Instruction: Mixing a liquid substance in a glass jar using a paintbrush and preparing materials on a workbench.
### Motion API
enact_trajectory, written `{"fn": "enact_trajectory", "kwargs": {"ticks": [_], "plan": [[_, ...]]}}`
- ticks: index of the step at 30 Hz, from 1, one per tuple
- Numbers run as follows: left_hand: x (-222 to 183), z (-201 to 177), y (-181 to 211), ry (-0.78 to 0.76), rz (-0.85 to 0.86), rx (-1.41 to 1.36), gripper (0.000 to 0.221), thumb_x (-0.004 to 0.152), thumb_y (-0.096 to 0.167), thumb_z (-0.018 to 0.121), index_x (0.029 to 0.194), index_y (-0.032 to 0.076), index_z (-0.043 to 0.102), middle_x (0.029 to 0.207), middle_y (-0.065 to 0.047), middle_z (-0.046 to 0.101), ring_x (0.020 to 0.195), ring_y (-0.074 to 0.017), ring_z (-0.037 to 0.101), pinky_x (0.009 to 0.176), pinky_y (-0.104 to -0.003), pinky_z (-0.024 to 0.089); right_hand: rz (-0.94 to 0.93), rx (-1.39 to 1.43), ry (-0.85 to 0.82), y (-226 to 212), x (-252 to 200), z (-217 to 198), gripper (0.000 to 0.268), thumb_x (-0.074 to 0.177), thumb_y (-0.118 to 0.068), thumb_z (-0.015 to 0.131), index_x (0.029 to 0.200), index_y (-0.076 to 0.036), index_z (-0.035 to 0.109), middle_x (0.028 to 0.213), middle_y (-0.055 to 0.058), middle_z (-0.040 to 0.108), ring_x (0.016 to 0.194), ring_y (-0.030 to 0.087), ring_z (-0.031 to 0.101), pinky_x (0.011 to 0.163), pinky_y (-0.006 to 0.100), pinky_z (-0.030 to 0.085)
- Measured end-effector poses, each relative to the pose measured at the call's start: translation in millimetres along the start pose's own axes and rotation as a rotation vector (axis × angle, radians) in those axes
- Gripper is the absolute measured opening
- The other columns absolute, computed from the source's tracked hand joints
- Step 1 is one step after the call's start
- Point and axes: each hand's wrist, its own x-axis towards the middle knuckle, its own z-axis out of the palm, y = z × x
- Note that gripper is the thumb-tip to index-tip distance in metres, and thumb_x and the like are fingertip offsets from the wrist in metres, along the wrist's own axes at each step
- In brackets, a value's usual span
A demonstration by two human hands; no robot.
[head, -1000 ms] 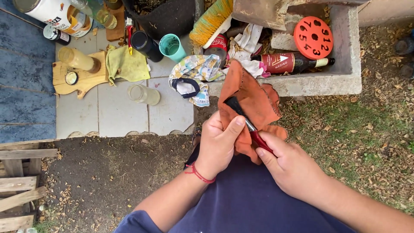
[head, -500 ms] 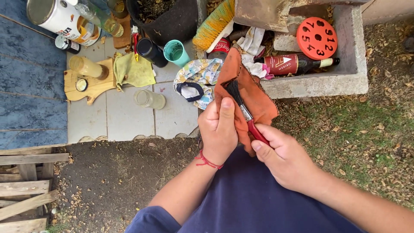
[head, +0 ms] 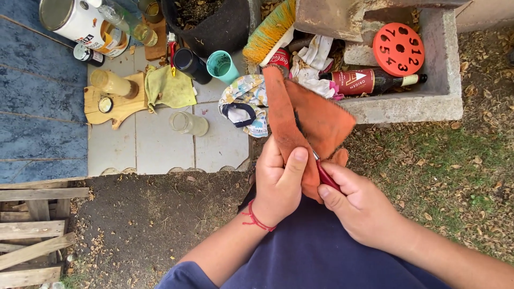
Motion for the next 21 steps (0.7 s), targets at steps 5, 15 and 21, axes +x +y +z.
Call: {"fn": "enact_trajectory", "kwargs": {"ticks": [5,15,21], "plan": [[8,8,8,0.068,-0.041,-0.096,0.029,0.103,0.03,0.046,0.08,0.012,0.05,0.062,0.001,0.056,0.058,-0.0092,0.052,0.064,-0.026,0.045,0.168,-0.567,-0.005,-4,0,6,0.035,0.093,-0.034,0.05,0.126,-0.023,0.053,0.098,0.009,0.075,0.085,0.043,0.068,0.069,0.051,0.049],[4,-11,-3,0.021,0.043,-0.01,0.04,0.107,0.039,0.033,0.092,0.005,0.048,0.053,-0.002,0.057,0.048,-0.0103,0.052,0.056,-0.025,0.046,-0.065,-0.154,0.058,4,4,2,0.046,0.094,-0.035,0.051,0.13,-0.008,0.061,0.109,0.0,0.072,0.097,0.012,0.065,0.089,0.029,0.049],[7,-39,-23,0.326,-0.283,0.118,0.033,0.102,0.039,0.041,0.096,0.012,0.06,0.085,0.002,0.057,0.081,-0.0089,0.052,0.075,-0.028,0.045,-0.012,-0.074,-0.12,3,4,-8,0.045,0.094,-0.038,0.05,0.127,-0.012,0.067,0.103,-0.005,0.074,0.072,0.009,0.062,0.07,0.024,0.051]]}}
